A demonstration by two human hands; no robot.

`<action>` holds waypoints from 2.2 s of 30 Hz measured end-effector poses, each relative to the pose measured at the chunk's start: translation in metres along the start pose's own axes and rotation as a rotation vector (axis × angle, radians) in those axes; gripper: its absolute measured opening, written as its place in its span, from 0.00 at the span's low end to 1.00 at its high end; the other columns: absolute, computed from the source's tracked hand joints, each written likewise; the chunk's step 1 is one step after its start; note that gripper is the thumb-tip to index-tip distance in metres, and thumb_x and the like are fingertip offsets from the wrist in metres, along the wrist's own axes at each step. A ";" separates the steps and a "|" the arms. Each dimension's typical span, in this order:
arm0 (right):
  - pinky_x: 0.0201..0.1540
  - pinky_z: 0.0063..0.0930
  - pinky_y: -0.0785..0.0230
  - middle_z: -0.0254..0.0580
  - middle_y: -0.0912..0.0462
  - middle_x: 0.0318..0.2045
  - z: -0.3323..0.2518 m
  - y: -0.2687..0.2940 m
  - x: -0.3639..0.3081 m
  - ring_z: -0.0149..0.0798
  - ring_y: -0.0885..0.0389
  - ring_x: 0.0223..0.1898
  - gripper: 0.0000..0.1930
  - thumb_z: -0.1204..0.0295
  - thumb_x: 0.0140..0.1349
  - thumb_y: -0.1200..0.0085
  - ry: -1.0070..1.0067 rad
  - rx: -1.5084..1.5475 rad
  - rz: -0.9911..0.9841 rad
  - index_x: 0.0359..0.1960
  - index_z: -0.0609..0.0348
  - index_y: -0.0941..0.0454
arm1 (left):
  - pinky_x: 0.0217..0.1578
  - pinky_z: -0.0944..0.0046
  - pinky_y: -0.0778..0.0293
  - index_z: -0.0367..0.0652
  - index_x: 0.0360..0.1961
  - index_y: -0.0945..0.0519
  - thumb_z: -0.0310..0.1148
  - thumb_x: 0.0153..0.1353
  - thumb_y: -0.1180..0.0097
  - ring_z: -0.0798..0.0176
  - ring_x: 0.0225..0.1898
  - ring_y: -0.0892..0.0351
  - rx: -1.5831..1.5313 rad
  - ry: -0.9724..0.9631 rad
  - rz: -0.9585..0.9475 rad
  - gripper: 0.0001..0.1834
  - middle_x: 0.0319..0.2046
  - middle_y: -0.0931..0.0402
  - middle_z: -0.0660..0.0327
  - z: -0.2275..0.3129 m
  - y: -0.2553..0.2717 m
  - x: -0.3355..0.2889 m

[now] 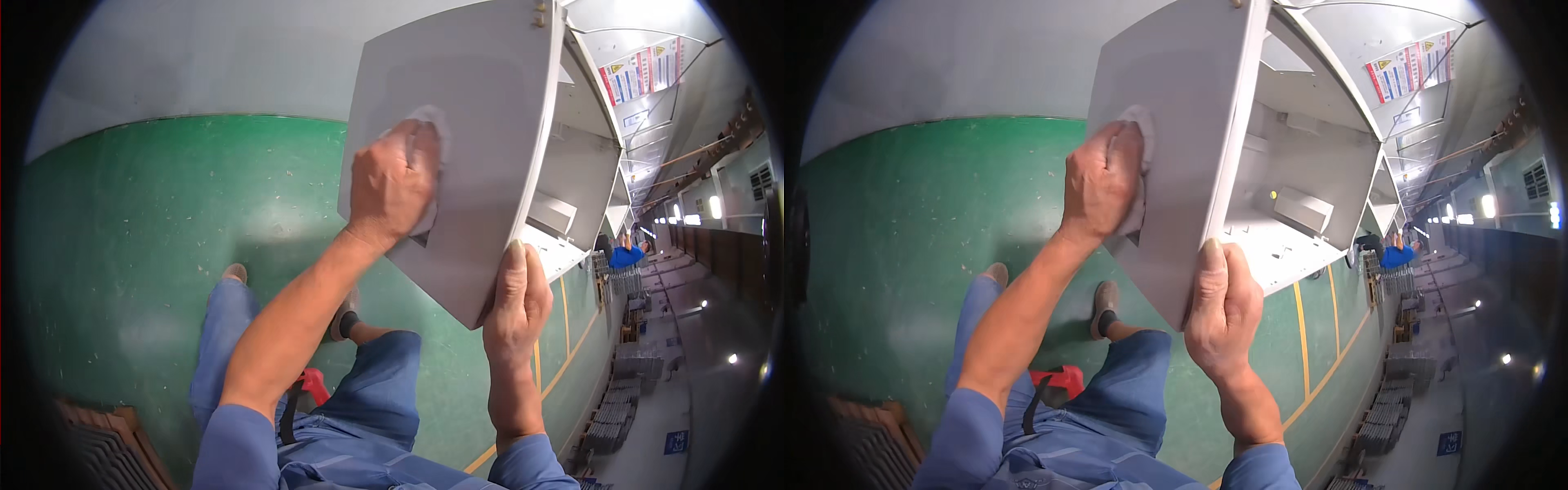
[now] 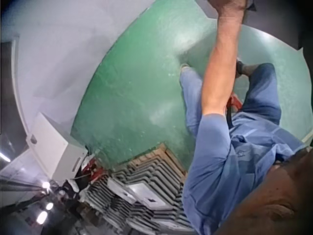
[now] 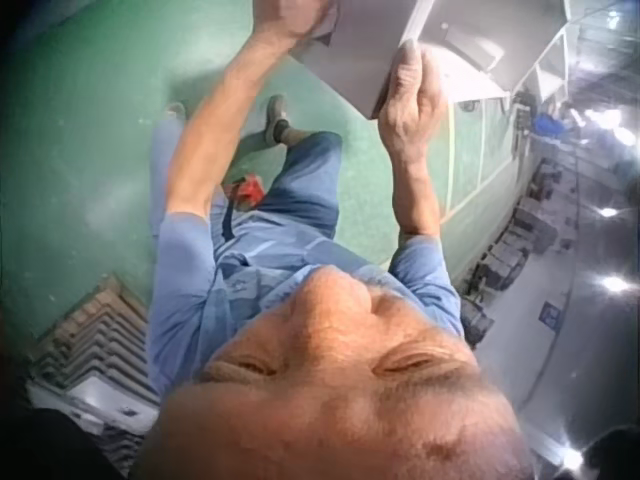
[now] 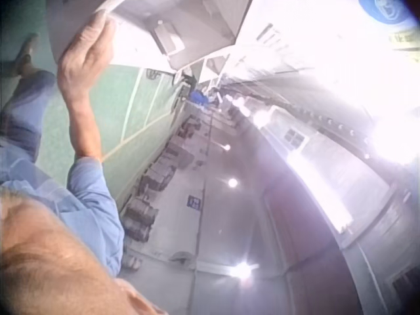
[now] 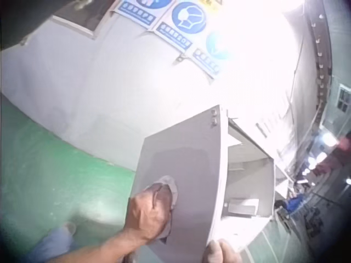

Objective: Wiping down and cleaning white metal enclosures with a rag.

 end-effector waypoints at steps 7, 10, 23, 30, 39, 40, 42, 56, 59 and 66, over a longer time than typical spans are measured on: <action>0.23 0.25 0.45 0.31 0.35 0.16 0.003 0.007 -0.009 0.24 0.40 0.20 0.18 0.66 0.74 0.60 -0.075 0.098 -0.019 0.25 0.62 0.33 | 0.19 0.55 0.33 0.38 0.22 0.31 0.29 0.60 0.49 0.50 0.16 0.29 -0.093 -0.415 -0.260 0.11 0.14 0.35 0.52 0.075 -0.005 -0.070; 0.22 0.23 0.46 0.30 0.37 0.17 -0.001 0.007 -0.014 0.23 0.42 0.21 0.18 0.66 0.74 0.59 -0.008 0.097 -0.018 0.25 0.62 0.34 | 0.18 0.57 0.30 0.41 0.25 0.27 0.33 0.60 0.45 0.51 0.17 0.25 0.034 -0.464 -0.270 0.09 0.15 0.29 0.55 0.052 0.007 -0.100; 0.25 0.27 0.38 0.40 0.31 0.18 -0.028 0.034 -0.050 0.31 0.34 0.20 0.14 0.68 0.72 0.55 0.090 0.165 -0.108 0.30 0.66 0.27 | 0.19 0.59 0.30 0.45 0.33 0.21 0.32 0.55 0.40 0.56 0.22 0.22 0.920 -0.666 -0.319 0.05 0.25 0.26 0.60 0.013 0.060 -0.103; 0.25 0.40 0.34 0.47 0.28 0.18 -0.050 0.048 -0.065 0.50 0.25 0.20 0.13 0.66 0.69 0.53 0.291 0.180 -0.049 0.28 0.60 0.26 | 0.29 0.64 0.27 0.37 0.34 0.17 0.34 0.60 0.46 0.64 0.26 0.21 0.295 0.189 -0.570 0.11 0.29 0.17 0.53 -0.010 0.108 -0.117; 0.31 0.35 0.32 0.47 0.25 0.28 -0.117 0.052 -0.087 0.46 0.24 0.29 0.06 0.71 0.64 0.46 0.527 0.230 0.022 0.37 0.62 0.25 | 0.41 0.57 0.19 0.27 0.38 0.20 0.32 0.57 0.43 0.54 0.36 0.16 -0.553 0.885 -0.563 0.15 0.35 0.18 0.48 0.009 0.151 -0.276; 0.35 0.32 0.30 0.47 0.23 0.32 -0.129 0.061 -0.090 0.46 0.24 0.33 0.08 0.74 0.60 0.43 0.586 0.178 0.120 0.39 0.61 0.25 | 0.44 0.56 0.20 0.27 0.42 0.22 0.33 0.61 0.45 0.54 0.39 0.16 -0.625 0.928 -0.543 0.17 0.38 0.19 0.48 0.003 0.149 -0.290; 0.37 0.32 0.30 0.47 0.23 0.35 -0.104 0.098 -0.097 0.44 0.23 0.34 0.09 0.73 0.61 0.43 0.644 0.143 0.323 0.41 0.61 0.25 | 0.49 0.55 0.22 0.28 0.51 0.27 0.38 0.66 0.49 0.54 0.45 0.18 -0.706 0.919 -0.511 0.22 0.45 0.21 0.48 0.007 0.122 -0.315; 0.61 0.40 0.36 0.43 0.32 0.62 0.042 0.013 -0.282 0.39 0.30 0.61 0.43 0.45 0.61 0.46 -0.538 1.559 -0.249 0.68 0.61 0.46 | 0.52 0.66 0.31 0.37 0.61 0.36 0.47 0.68 0.48 0.68 0.51 0.27 -0.449 0.507 -0.541 0.30 0.51 0.28 0.61 0.088 0.011 -0.326; 0.56 0.33 0.32 0.41 0.25 0.54 0.055 0.018 -0.286 0.34 0.25 0.53 0.28 0.60 0.66 0.46 -0.578 1.567 -0.018 0.62 0.63 0.35 | 0.41 0.71 0.31 0.36 0.55 0.31 0.46 0.71 0.53 0.73 0.40 0.29 -0.234 0.429 -0.614 0.23 0.40 0.27 0.65 0.094 0.012 -0.336; 0.28 0.22 0.26 0.38 0.18 0.38 0.065 0.016 -0.306 0.28 0.18 0.33 0.13 0.69 0.68 0.48 -0.655 1.542 0.068 0.50 0.62 0.25 | 0.52 0.52 0.34 0.36 0.53 0.26 0.39 0.70 0.53 0.47 0.51 0.27 0.551 -0.295 -0.612 0.19 0.45 0.24 0.48 0.150 0.021 -0.330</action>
Point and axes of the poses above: each hand's wrist, its own x-axis towards the middle knuckle, its own y-axis out of the back of the hand, z = x × y, the point moved 10 cm from there along x, towards the middle knuckle
